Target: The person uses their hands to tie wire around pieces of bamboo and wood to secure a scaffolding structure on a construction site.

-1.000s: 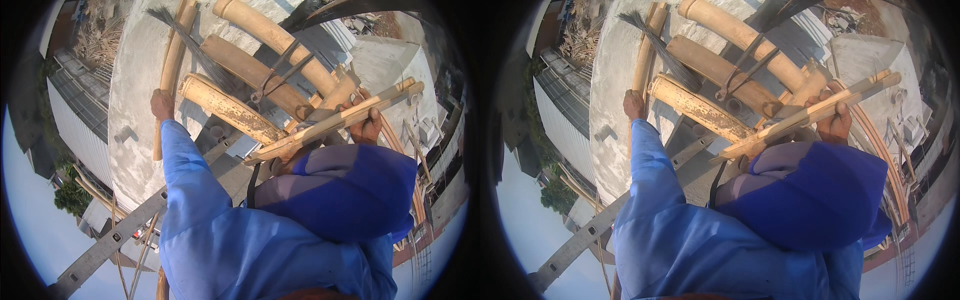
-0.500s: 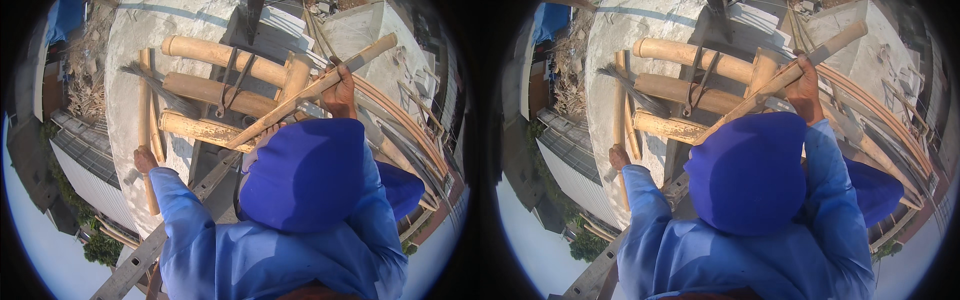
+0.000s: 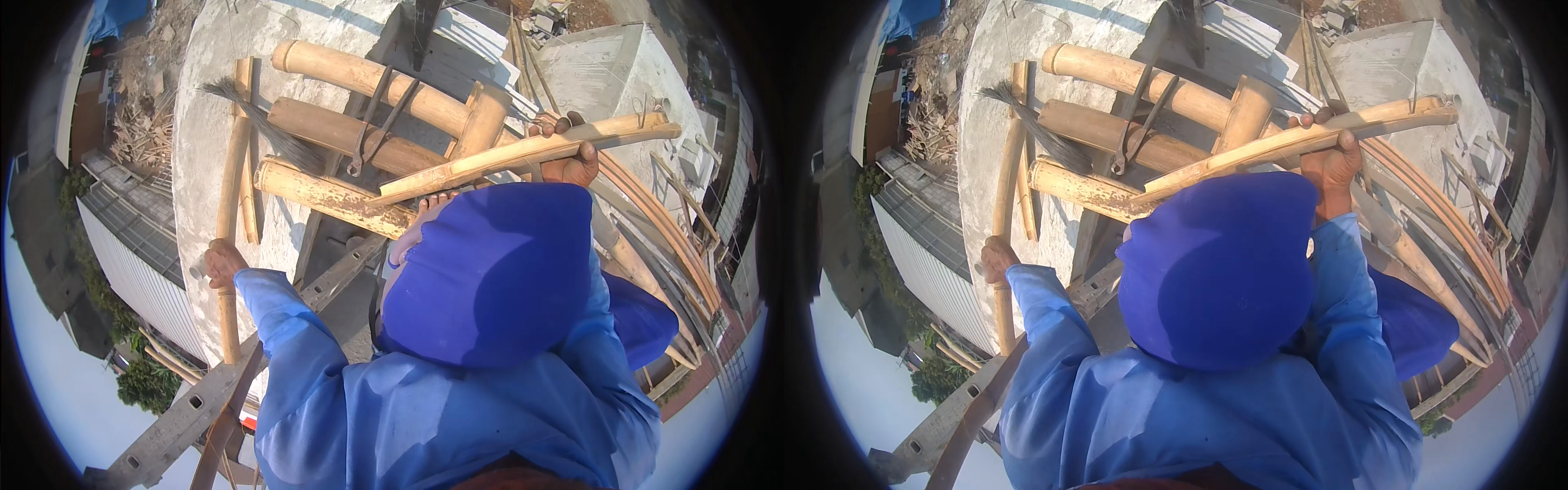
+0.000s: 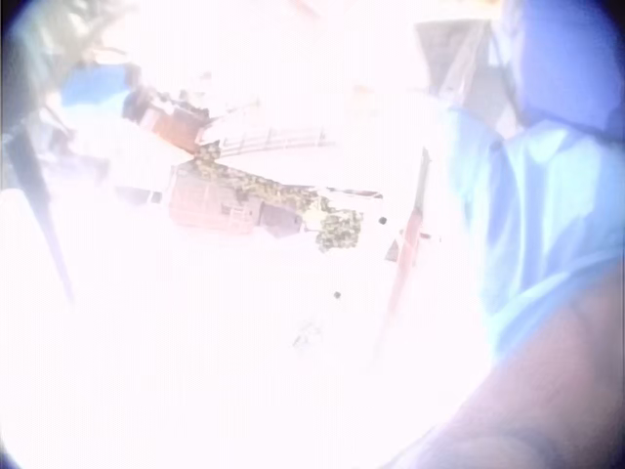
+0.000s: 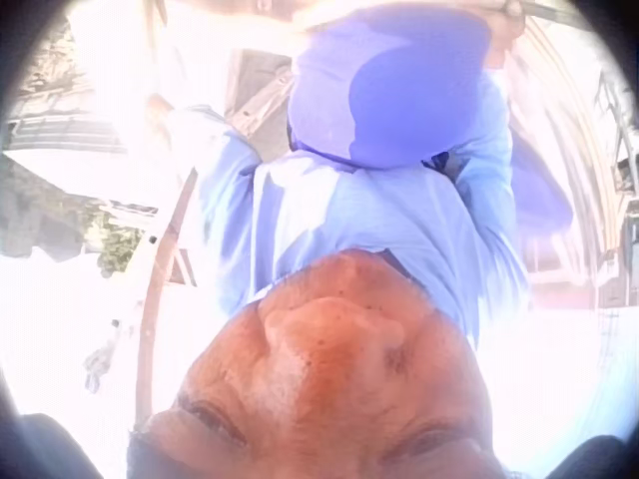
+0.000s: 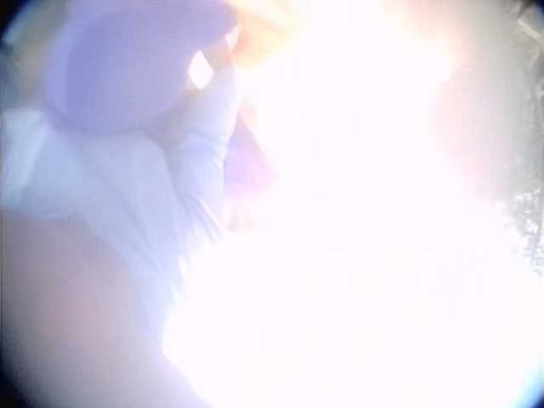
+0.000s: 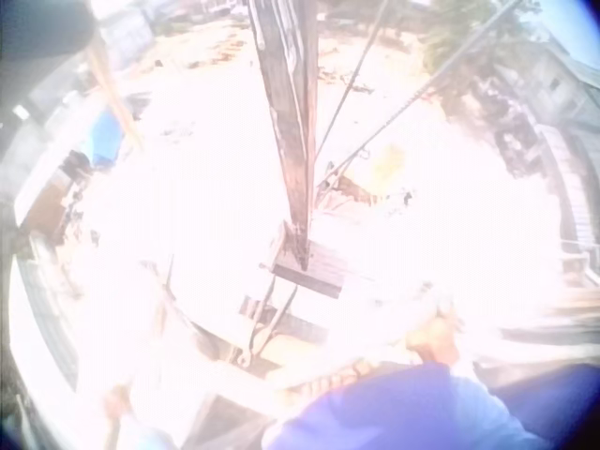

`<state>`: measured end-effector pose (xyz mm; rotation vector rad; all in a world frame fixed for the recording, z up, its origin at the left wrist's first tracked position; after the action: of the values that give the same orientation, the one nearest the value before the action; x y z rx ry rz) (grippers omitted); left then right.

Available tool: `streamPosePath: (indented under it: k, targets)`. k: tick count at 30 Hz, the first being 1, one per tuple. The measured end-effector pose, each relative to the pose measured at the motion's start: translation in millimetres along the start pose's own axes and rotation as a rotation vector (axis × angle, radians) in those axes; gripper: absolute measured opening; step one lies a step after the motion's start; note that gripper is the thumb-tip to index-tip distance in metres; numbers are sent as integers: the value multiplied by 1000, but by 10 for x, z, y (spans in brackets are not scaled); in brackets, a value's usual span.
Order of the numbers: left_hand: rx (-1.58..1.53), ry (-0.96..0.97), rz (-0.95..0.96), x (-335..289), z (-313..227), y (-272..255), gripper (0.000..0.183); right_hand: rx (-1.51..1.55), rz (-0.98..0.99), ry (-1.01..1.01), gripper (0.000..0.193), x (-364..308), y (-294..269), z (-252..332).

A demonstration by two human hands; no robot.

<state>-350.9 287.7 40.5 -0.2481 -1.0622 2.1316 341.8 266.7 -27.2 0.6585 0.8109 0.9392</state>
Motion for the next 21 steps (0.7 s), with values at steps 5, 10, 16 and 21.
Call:
streamPosePath:
  k: [5,10,16,21]
  targets:
    - [-34,-93,-163,453,324,10,21,16,261,35,62,-16,355,131]
    - [-100,-86,-120,737,251,-313,21,-78,467,-32,74,11,827,436]
    - [-1134,7,-70,238,-144,-1012,28,13,843,-108,85,-274,1639,1289]
    - [-1042,798,132,-705,-1327,-2005,26,-21,853,-87,89,-221,1785,1392]
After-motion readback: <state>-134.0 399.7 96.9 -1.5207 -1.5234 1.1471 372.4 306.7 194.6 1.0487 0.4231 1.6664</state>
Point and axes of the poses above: each hand's wrist, its own x-axis towards the middle knuckle, its own y-axis out of the palm, z = x × y, the point moved 10 cm from there along x, towards the middle knuckle, and after that the axes turned 2 degrees about x, right-handed, at the moved point
